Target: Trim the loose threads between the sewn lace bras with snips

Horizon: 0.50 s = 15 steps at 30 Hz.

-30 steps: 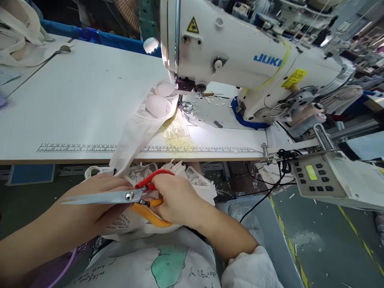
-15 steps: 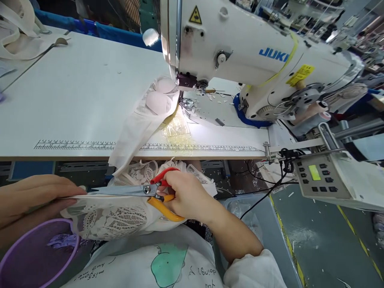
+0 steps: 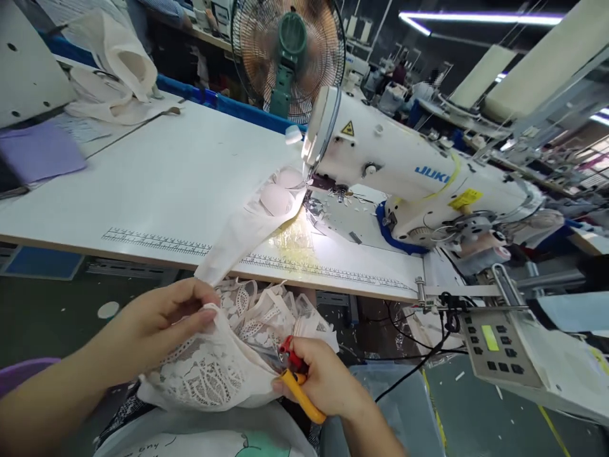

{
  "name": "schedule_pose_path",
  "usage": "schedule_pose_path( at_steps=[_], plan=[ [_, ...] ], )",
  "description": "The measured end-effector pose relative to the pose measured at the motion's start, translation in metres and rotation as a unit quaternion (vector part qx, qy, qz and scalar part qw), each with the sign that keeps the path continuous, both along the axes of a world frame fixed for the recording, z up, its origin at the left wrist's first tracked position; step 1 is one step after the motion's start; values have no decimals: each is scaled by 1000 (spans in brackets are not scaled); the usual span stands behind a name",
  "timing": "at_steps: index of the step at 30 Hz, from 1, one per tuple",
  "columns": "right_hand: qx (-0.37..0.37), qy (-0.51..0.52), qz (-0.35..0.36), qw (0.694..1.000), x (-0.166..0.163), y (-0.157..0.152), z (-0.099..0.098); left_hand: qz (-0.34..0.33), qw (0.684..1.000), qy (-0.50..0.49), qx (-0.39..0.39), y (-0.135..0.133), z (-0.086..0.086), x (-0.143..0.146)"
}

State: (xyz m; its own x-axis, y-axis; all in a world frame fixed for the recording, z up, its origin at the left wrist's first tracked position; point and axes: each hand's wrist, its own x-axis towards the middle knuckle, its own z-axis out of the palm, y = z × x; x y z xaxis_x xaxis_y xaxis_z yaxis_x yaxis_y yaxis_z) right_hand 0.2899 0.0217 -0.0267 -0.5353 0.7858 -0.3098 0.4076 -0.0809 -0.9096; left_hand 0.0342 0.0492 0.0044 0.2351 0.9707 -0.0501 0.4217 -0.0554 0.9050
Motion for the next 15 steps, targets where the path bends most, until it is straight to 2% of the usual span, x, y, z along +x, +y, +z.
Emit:
schedule_pose_path(
  at_steps=[4, 8, 12, 15],
  plan=[
    [76, -23, -60, 995, 6, 7, 12, -14, 990, -55, 125, -3, -15, 30],
    [141, 104, -118, 977, -4, 19, 20, -71, 972, -4, 224, -2, -26, 50],
    [129, 171, -152, 965, -15, 30, 19, -88, 956, 44, 276, -1, -26, 62],
    [113, 177, -160, 964, -18, 34, 16, -79, 957, 34, 278, 0, -27, 66]
  ],
)
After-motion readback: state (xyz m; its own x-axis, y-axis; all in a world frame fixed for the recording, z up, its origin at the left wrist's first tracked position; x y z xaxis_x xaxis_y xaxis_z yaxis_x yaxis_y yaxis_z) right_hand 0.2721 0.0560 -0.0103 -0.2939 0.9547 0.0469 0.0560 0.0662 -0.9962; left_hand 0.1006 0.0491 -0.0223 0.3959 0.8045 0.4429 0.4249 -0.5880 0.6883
